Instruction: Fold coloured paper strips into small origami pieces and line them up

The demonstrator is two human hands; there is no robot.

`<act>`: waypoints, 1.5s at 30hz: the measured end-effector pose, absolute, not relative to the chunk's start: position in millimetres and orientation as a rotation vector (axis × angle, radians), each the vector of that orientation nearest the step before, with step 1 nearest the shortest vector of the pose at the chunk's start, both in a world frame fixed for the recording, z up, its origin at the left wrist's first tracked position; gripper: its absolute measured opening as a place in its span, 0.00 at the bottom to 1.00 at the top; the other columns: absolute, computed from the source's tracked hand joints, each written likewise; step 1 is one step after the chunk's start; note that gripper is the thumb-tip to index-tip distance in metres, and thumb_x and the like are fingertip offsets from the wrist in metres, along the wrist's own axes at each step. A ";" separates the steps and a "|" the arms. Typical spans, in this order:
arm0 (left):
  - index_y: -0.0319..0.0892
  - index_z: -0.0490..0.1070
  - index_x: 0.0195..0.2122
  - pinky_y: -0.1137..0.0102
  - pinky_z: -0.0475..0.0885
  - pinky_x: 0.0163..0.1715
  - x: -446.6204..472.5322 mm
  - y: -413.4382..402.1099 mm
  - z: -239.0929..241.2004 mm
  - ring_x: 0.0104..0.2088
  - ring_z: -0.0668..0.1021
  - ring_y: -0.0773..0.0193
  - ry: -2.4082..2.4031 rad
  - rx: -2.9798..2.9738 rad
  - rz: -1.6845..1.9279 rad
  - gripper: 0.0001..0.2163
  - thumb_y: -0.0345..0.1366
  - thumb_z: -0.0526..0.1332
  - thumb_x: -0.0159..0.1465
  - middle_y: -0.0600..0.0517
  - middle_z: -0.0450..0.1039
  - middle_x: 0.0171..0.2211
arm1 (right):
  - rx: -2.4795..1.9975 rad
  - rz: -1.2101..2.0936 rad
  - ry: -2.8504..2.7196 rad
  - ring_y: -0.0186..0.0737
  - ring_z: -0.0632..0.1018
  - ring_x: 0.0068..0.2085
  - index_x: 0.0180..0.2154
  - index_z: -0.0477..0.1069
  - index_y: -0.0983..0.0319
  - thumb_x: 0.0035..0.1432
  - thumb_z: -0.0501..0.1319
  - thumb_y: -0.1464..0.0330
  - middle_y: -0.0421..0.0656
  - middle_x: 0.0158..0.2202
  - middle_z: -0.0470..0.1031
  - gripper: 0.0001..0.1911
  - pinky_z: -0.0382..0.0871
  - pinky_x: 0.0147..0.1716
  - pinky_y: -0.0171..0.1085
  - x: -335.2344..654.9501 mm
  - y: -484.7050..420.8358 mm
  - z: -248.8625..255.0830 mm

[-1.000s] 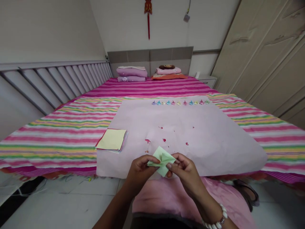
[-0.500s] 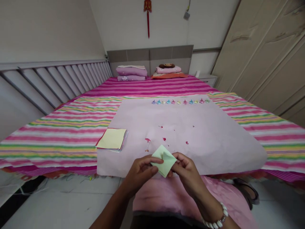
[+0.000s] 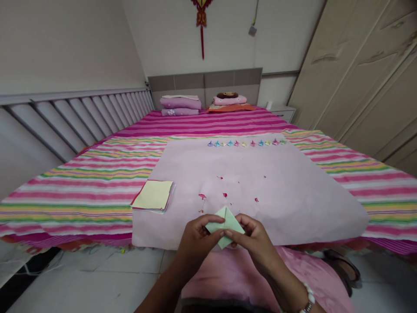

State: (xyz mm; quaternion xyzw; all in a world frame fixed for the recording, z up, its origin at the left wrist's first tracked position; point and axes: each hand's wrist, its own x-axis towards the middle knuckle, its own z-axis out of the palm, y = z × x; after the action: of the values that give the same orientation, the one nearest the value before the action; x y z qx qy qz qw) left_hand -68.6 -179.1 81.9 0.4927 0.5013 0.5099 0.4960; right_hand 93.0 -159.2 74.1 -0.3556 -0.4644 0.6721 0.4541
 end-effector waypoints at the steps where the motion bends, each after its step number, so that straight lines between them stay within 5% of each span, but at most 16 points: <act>1: 0.41 0.77 0.38 0.76 0.70 0.27 -68.1 -178.5 81.5 0.28 0.75 0.68 1.194 1.166 1.253 0.14 0.33 0.70 0.49 0.52 0.76 0.30 | -0.898 1.647 -1.136 0.31 0.69 0.22 0.24 0.71 0.64 0.41 0.73 0.62 0.37 0.20 0.71 0.15 0.63 0.23 0.31 92.4 -158.4 73.5; 4: 0.43 0.67 0.54 0.73 0.73 0.33 -66.5 -175.1 79.1 0.33 0.77 0.65 1.113 1.036 1.344 0.32 0.32 0.72 0.46 0.51 0.75 0.35 | -0.909 1.611 -1.096 0.30 0.68 0.22 0.22 0.70 0.64 0.42 0.72 0.61 0.36 0.18 0.70 0.16 0.61 0.23 0.30 92.0 -157.2 71.6; 7: 0.42 0.59 0.59 0.72 0.73 0.34 -64.6 -172.3 74.2 0.34 0.78 0.64 1.047 0.938 1.372 0.41 0.31 0.74 0.43 0.51 0.73 0.35 | -0.916 1.608 -1.055 0.31 0.68 0.22 0.23 0.72 0.64 0.43 0.72 0.62 0.37 0.20 0.71 0.14 0.61 0.24 0.30 92.2 -157.3 71.6; 12: 0.42 0.62 0.55 0.74 0.73 0.32 -60.8 -173.2 68.6 0.32 0.77 0.66 1.013 0.958 1.347 0.36 0.30 0.73 0.44 0.53 0.73 0.34 | -0.886 1.713 -1.104 0.35 0.71 0.25 0.27 0.76 0.65 0.43 0.72 0.62 0.41 0.23 0.76 0.13 0.64 0.28 0.33 91.3 -157.6 74.7; 17: 0.38 0.73 0.39 0.71 0.72 0.33 -52.7 -175.3 62.3 0.32 0.78 0.63 1.042 0.962 1.237 0.19 0.40 0.72 0.48 0.49 0.77 0.32 | -0.901 1.640 -1.010 0.35 0.70 0.23 0.26 0.76 0.65 0.43 0.71 0.61 0.39 0.21 0.74 0.13 0.63 0.25 0.34 86.3 -156.4 74.5; 24: 0.38 0.71 0.23 0.71 0.67 0.24 -48.0 -176.1 50.8 0.20 0.71 0.68 1.145 0.998 1.172 0.21 0.54 0.67 0.49 0.52 0.72 0.20 | -0.877 1.686 -0.943 0.38 0.71 0.22 0.23 0.75 0.64 0.45 0.70 0.59 0.41 0.19 0.74 0.14 0.64 0.25 0.37 86.6 -156.9 71.2; 35: 0.40 0.64 0.18 0.73 0.60 0.24 -67.0 -169.1 74.3 0.21 0.64 0.69 1.284 1.072 1.251 0.21 0.53 0.64 0.51 0.58 0.61 0.17 | -0.866 1.763 -0.888 0.39 0.73 0.26 0.28 0.80 0.66 0.43 0.71 0.63 0.44 0.23 0.78 0.13 0.64 0.30 0.36 83.8 -164.5 68.9; 45: 0.39 0.68 0.22 0.74 0.58 0.24 -83.0 -175.5 100.1 0.22 0.63 0.70 1.122 1.303 0.857 0.14 0.45 0.63 0.56 0.57 0.61 0.19 | -0.900 1.895 -0.945 0.31 0.72 0.23 0.25 0.76 0.64 0.36 0.75 0.66 0.39 0.21 0.76 0.13 0.64 0.26 0.31 98.0 -161.3 81.5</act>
State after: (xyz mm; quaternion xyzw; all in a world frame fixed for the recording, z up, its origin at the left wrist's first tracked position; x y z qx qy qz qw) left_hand -83.0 -175.5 100.1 0.5557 0.4788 0.3654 0.5730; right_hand 98.0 -161.3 81.5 -0.3572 -0.3749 0.7518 0.4082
